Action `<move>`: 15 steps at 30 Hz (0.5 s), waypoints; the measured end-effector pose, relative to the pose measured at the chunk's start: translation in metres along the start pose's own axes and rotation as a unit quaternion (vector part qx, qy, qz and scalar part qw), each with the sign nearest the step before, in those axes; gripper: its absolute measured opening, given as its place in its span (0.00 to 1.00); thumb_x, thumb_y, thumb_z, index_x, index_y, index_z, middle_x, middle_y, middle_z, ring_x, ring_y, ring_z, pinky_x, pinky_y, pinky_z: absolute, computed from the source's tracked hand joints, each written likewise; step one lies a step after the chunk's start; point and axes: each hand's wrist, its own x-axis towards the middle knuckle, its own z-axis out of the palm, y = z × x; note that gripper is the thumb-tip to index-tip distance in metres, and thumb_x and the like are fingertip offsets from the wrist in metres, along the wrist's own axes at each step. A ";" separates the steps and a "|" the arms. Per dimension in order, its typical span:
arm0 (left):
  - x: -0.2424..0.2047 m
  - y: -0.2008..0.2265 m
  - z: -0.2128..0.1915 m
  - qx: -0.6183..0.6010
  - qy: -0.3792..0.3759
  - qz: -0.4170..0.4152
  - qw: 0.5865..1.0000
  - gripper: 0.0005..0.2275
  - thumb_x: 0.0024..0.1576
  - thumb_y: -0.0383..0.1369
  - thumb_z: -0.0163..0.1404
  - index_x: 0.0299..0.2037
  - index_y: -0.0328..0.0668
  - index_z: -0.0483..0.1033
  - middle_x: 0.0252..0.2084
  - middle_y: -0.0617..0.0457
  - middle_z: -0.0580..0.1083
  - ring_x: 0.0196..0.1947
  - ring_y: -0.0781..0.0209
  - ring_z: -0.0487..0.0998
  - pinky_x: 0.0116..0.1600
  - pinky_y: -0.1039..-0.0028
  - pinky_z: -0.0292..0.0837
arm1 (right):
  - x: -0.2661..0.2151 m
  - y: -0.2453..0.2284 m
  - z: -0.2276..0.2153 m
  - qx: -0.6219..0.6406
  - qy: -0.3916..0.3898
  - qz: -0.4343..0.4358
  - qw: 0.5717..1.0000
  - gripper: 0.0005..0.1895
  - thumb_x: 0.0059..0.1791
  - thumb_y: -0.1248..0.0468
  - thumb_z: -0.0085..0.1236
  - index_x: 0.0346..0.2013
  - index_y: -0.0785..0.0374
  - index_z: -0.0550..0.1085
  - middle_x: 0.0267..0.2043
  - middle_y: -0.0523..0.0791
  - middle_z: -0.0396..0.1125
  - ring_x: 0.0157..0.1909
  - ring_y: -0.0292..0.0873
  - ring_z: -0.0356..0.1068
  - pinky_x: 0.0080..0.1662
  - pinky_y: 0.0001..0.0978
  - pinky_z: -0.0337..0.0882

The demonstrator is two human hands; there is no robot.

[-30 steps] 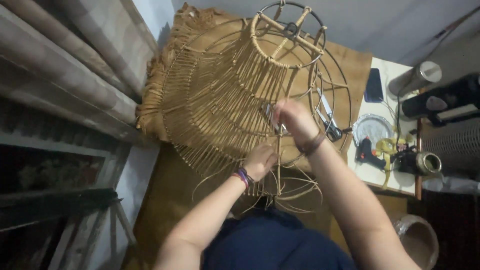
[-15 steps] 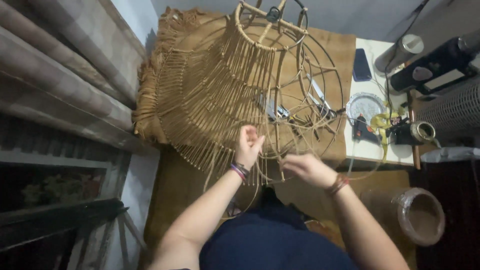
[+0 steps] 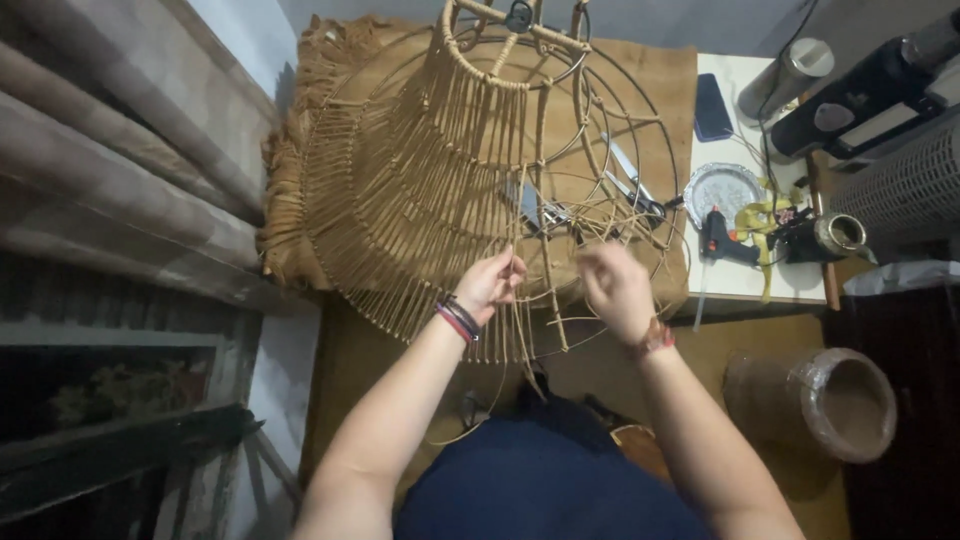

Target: Weaving wicker strands onto a metal frame and securing them with hot glue and hand tools.

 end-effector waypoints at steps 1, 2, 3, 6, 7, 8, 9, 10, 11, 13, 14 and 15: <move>0.000 -0.002 0.000 0.008 0.008 0.003 1.000 0.17 0.66 0.49 0.47 0.37 0.44 0.77 0.21 0.57 0.66 0.09 0.79 0.54 0.15 0.89 0.51 | 0.013 -0.003 -0.006 -0.041 0.054 -0.036 0.997 0.11 0.48 0.68 0.61 0.44 0.56 0.77 0.43 0.47 0.72 0.49 0.56 0.73 0.50 0.48 0.73; 0.002 -0.001 0.000 0.016 0.017 0.009 1.000 0.16 0.66 0.47 0.48 0.38 0.43 0.77 0.21 0.56 0.67 0.08 0.78 0.55 0.15 0.89 0.52 | 0.029 -0.007 -0.013 -0.083 0.109 -0.074 0.988 0.16 0.47 0.70 0.63 0.49 0.59 0.76 0.51 0.50 0.70 0.55 0.57 0.71 0.54 0.49 0.72; 0.009 -0.006 -0.003 0.015 0.016 0.009 1.000 0.16 0.66 0.47 0.48 0.38 0.43 0.77 0.21 0.56 0.67 0.08 0.78 0.55 0.15 0.89 0.52 | 0.042 -0.003 -0.010 -0.084 0.108 -0.074 0.988 0.16 0.47 0.70 0.63 0.49 0.59 0.76 0.51 0.50 0.70 0.55 0.57 0.71 0.54 0.49 0.72; 0.017 -0.022 -0.012 0.061 0.041 0.027 0.997 0.15 0.66 0.46 0.49 0.35 0.45 0.78 0.20 0.57 0.68 0.14 0.75 0.64 0.20 0.87 0.62 | 0.060 0.018 0.003 -0.249 -0.117 0.069 0.959 0.50 0.45 0.50 0.66 0.76 0.56 0.51 0.76 0.51 0.49 0.79 0.54 0.41 0.73 0.67 0.41; 0.015 -0.024 -0.013 0.082 0.058 0.052 0.994 0.15 0.66 0.44 0.49 0.33 0.44 0.78 0.20 0.57 0.69 0.16 0.74 0.66 0.24 0.87 0.63 | 0.059 0.031 0.005 -0.222 -0.148 0.093 0.959 0.37 0.49 0.52 0.60 0.70 0.49 0.55 0.58 0.51 0.62 0.62 0.57 0.59 0.60 0.62 0.58; 0.016 -0.021 -0.013 0.105 0.072 0.080 0.989 0.15 0.67 0.41 0.48 0.32 0.43 0.78 0.19 0.58 0.70 0.19 0.73 0.68 0.27 0.87 0.64 | 0.061 0.044 0.006 -0.194 -0.174 0.116 0.958 0.25 0.53 0.54 0.55 0.64 0.43 0.60 0.39 0.51 0.76 0.45 0.60 0.77 0.47 0.57 0.76; 0.020 -0.016 -0.016 0.107 0.070 0.081 0.989 0.15 0.67 0.41 0.48 0.32 0.43 0.78 0.19 0.58 0.70 0.19 0.73 0.68 0.27 0.87 0.64 | 0.054 0.046 0.002 -0.194 -0.171 0.117 0.959 0.25 0.53 0.54 0.55 0.64 0.43 0.60 0.39 0.51 0.76 0.45 0.60 0.77 0.47 0.57 0.76; 0.019 -0.017 -0.019 0.125 0.090 0.100 0.983 0.15 0.67 0.41 0.48 0.32 0.42 0.79 0.19 0.57 0.71 0.20 0.73 0.69 0.31 0.86 0.65 | 0.040 0.048 -0.001 -0.164 -0.106 0.143 0.970 0.19 0.53 0.50 0.56 0.57 0.43 0.67 0.35 0.49 0.75 0.42 0.60 0.77 0.44 0.57 0.75; 0.017 -0.019 -0.022 0.143 0.109 0.119 0.977 0.15 0.67 0.41 0.48 0.32 0.42 0.79 0.20 0.57 0.73 0.22 0.73 0.70 0.34 0.86 0.66 | 0.026 0.050 -0.003 -0.133 -0.040 0.168 0.976 0.14 0.52 0.46 0.58 0.50 0.42 0.75 0.31 0.46 0.75 0.40 0.60 0.76 0.41 0.56 0.74; 0.016 -0.025 -0.016 0.133 0.116 0.119 0.977 0.15 0.67 0.40 0.48 0.31 0.42 0.78 0.20 0.58 0.71 0.22 0.73 0.69 0.34 0.86 0.66 | -0.005 0.018 -0.034 0.076 -0.011 0.223 0.972 0.11 0.54 0.53 0.57 0.48 0.51 0.75 0.28 0.47 0.74 0.30 0.51 0.75 0.28 0.43 0.71; 0.018 -0.024 -0.013 0.127 0.124 0.128 0.976 0.14 0.67 0.38 0.48 0.31 0.42 0.78 0.19 0.59 0.69 0.22 0.73 0.68 0.34 0.85 0.66 | -0.017 0.001 -0.050 0.286 0.025 0.259 0.922 0.08 0.55 0.61 0.56 0.45 0.60 0.76 0.26 0.48 0.73 0.20 0.42 0.73 0.15 0.29 0.68; 0.017 -0.025 -0.010 0.128 0.120 0.125 0.977 0.14 0.67 0.38 0.48 0.31 0.42 0.78 0.19 0.59 0.69 0.22 0.73 0.68 0.34 0.85 0.66 | -0.030 0.002 -0.052 0.284 0.029 0.262 0.922 0.08 0.55 0.61 0.56 0.45 0.60 0.76 0.26 0.48 0.73 0.20 0.42 0.73 0.15 0.29 0.68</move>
